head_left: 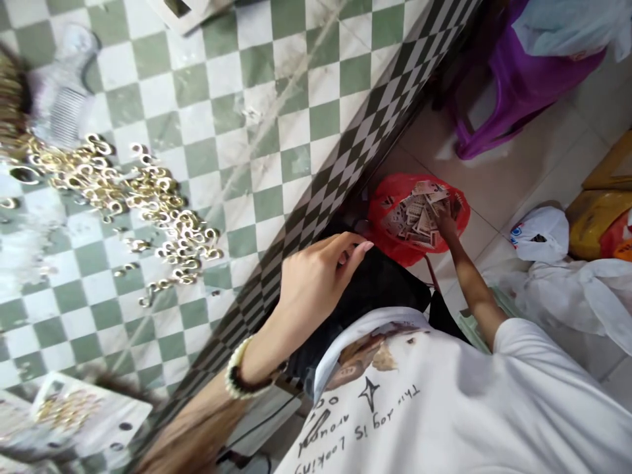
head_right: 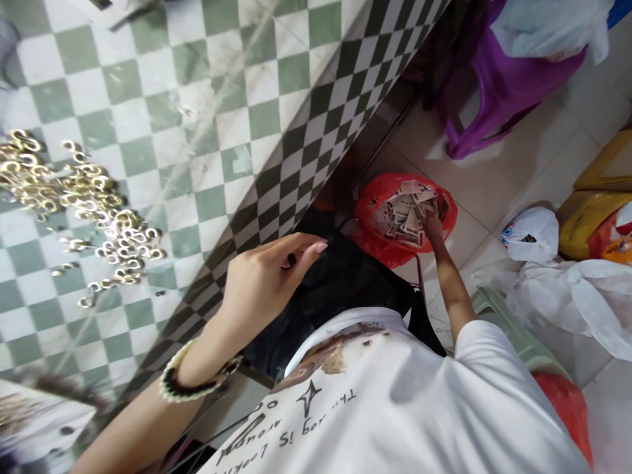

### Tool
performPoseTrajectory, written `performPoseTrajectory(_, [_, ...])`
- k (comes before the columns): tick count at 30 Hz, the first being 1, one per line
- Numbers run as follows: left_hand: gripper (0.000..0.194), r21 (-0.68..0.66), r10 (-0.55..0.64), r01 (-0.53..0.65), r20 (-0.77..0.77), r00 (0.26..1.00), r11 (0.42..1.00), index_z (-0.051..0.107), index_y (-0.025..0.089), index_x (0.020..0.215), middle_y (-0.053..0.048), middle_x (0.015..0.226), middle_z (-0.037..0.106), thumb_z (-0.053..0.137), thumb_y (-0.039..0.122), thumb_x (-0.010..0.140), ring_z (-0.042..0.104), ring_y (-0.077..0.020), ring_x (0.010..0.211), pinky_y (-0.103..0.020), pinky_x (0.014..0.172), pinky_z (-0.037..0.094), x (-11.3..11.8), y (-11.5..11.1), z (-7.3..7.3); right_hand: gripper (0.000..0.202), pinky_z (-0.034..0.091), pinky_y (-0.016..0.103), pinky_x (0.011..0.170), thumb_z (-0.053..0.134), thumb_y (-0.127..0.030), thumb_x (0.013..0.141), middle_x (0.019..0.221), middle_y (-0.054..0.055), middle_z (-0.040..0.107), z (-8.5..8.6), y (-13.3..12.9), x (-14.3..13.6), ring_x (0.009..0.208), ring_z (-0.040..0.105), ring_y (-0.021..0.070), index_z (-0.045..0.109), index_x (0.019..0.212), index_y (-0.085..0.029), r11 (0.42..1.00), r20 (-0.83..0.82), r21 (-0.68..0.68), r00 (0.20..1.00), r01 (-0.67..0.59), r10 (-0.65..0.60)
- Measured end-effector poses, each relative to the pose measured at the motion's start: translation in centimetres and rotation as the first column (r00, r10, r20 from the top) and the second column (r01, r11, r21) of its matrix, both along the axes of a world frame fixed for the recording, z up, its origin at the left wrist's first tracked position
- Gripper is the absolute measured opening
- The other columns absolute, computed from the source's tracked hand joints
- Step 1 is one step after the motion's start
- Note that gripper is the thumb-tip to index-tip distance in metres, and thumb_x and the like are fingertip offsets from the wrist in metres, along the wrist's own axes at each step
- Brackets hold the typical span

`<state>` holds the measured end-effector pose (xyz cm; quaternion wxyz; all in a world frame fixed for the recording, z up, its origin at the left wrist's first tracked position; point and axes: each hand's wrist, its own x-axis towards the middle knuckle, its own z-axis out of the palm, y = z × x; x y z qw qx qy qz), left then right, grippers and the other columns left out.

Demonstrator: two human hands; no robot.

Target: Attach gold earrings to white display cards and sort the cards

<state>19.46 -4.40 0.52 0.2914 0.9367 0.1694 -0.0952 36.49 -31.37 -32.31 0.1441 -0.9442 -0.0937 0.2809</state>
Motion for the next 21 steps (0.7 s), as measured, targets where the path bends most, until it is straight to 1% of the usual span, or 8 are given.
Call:
performPoseTrajectory(3, [0.029, -0.022, 0.022, -0.024, -0.078, 0.997, 0.999, 0.073, 0.021, 0.101, -0.001, 0.078, 0.073, 0.052, 0.04, 0.104, 0.064, -0.0143, 0.064, -0.022, 0.056, 0.035, 0.3, 0.4, -1.4, 0.04, 0.054, 0.043, 0.101, 0.057, -0.042, 0.104, 0.124, 0.011, 0.066, 0.2, -1.5, 0.4, 0.108, 0.067, 0.0197, 0.062, 0.13, -0.012, 0.99, 0.054, 0.031, 0.989, 0.14, -0.141])
performPoseTrajectory(5, [0.032, -0.034, 0.02, -0.022, -0.066, 0.998, 0.999, 0.073, 0.019, 0.102, -0.003, 0.079, 0.072, 0.05, 0.041, 0.104, 0.065, -0.016, 0.067, -0.023, 0.06, 0.037, 0.6, 0.5, -2.1, 0.04, 0.055, 0.042, 0.098, 0.053, -0.041, 0.105, 0.115, 0.01, 0.068, 1.0, -2.5, 0.6, 0.102, 0.068, 0.0189, 0.062, 0.129, -0.01, 0.974, 0.108, 0.067, 0.969, 0.218, -0.224])
performPoseTrajectory(8, [0.036, -0.156, 0.005, -0.007, -0.012, 1.0, 0.988, 0.072, 0.016, 0.105, -0.007, 0.091, 0.075, 0.047, 0.041, 0.105, 0.067, -0.0167, 0.072, -0.023, 0.066, 0.043, 1.3, 0.4, -3.6, 0.038, 0.054, 0.041, 0.096, 0.048, -0.039, 0.107, 0.111, 0.012, 0.071, 3.3, -3.7, 0.3, 0.098, 0.07, 0.0196, 0.062, 0.128, -0.011, 0.937, 0.198, 0.15, 0.919, 0.315, -0.34])
performPoseTrajectory(11, [0.034, -0.3, 0.008, -0.002, 0.021, 1.0, 0.954, 0.071, 0.014, 0.107, -0.01, 0.107, 0.075, 0.047, 0.038, 0.105, 0.07, -0.0188, 0.085, -0.025, 0.075, 0.05, 2.7, -0.1, -6.2, 0.04, 0.054, 0.04, 0.095, 0.042, -0.04, 0.107, 0.113, 0.014, 0.073, 6.1, -4.1, -0.5, 0.1, 0.071, 0.0215, 0.065, 0.124, -0.011, 0.89, 0.263, 0.275, 0.862, 0.364, -0.434])
performPoseTrajectory(14, [0.026, -0.366, -0.038, 0.045, 0.025, 0.999, 0.93, 0.069, 0.014, 0.112, -0.01, 0.112, 0.075, 0.05, 0.029, 0.104, 0.072, -0.0206, 0.097, -0.027, 0.085, 0.054, 4.0, -1.7, -8.9, 0.047, 0.057, 0.039, 0.091, 0.04, -0.048, 0.103, 0.103, 0.015, 0.074, 8.9, -3.4, -1.4, 0.097, 0.072, 0.024, 0.068, 0.109, -0.011, 0.82, 0.284, 0.43, 0.806, 0.377, -0.519])
performPoseTrajectory(16, [0.023, -0.39, -0.1, 0.11, 0.044, 0.994, 0.914, 0.067, 0.016, 0.119, -0.01, 0.117, 0.074, 0.052, 0.024, 0.103, 0.072, -0.0201, 0.104, -0.028, 0.091, 0.055, 4.3, -3.2, -9.7, 0.049, 0.06, 0.039, 0.086, 0.04, -0.054, 0.101, 0.101, 0.015, 0.074, 11.3, -2.3, -1.4, 0.093, 0.074, 0.0243, 0.066, 0.105, -0.012, 0.745, 0.274, 0.554, 0.763, 0.372, -0.585])
performPoseTrajectory(18, [0.024, -0.399, -0.164, 0.181, 0.076, 0.984, 0.899, 0.064, 0.017, 0.124, -0.009, 0.118, 0.073, 0.055, 0.022, 0.102, 0.072, -0.0194, 0.107, -0.028, 0.093, 0.057, 3.9, -4.5, -9.6, 0.047, 0.064, 0.04, 0.081, 0.038, -0.055, 0.101, 0.106, 0.013, 0.073, 14.5, -0.7, -0.7, 0.091, 0.076, 0.0231, 0.061, 0.107, -0.015, 0.655, 0.238, 0.672, 0.737, 0.345, -0.633])
performPoseTrajectory(21, [0.024, -0.361, -0.21, 0.239, 0.118, 0.971, 0.901, 0.062, 0.018, 0.126, -0.008, 0.116, 0.072, 0.052, 0.024, 0.104, 0.073, -0.0193, 0.104, -0.027, 0.087, 0.06, 2.3, -5.4, -8.1, 0.031, 0.067, 0.038, 0.079, 0.047, -0.05, 0.102, 0.108, 0.005, 0.072, 21.7, 2.7, 2.1, 0.09, 0.077, 0.0199, 0.058, 0.107, -0.021, 0.468, 0.216, 0.866, 0.715, 0.173, -0.665])
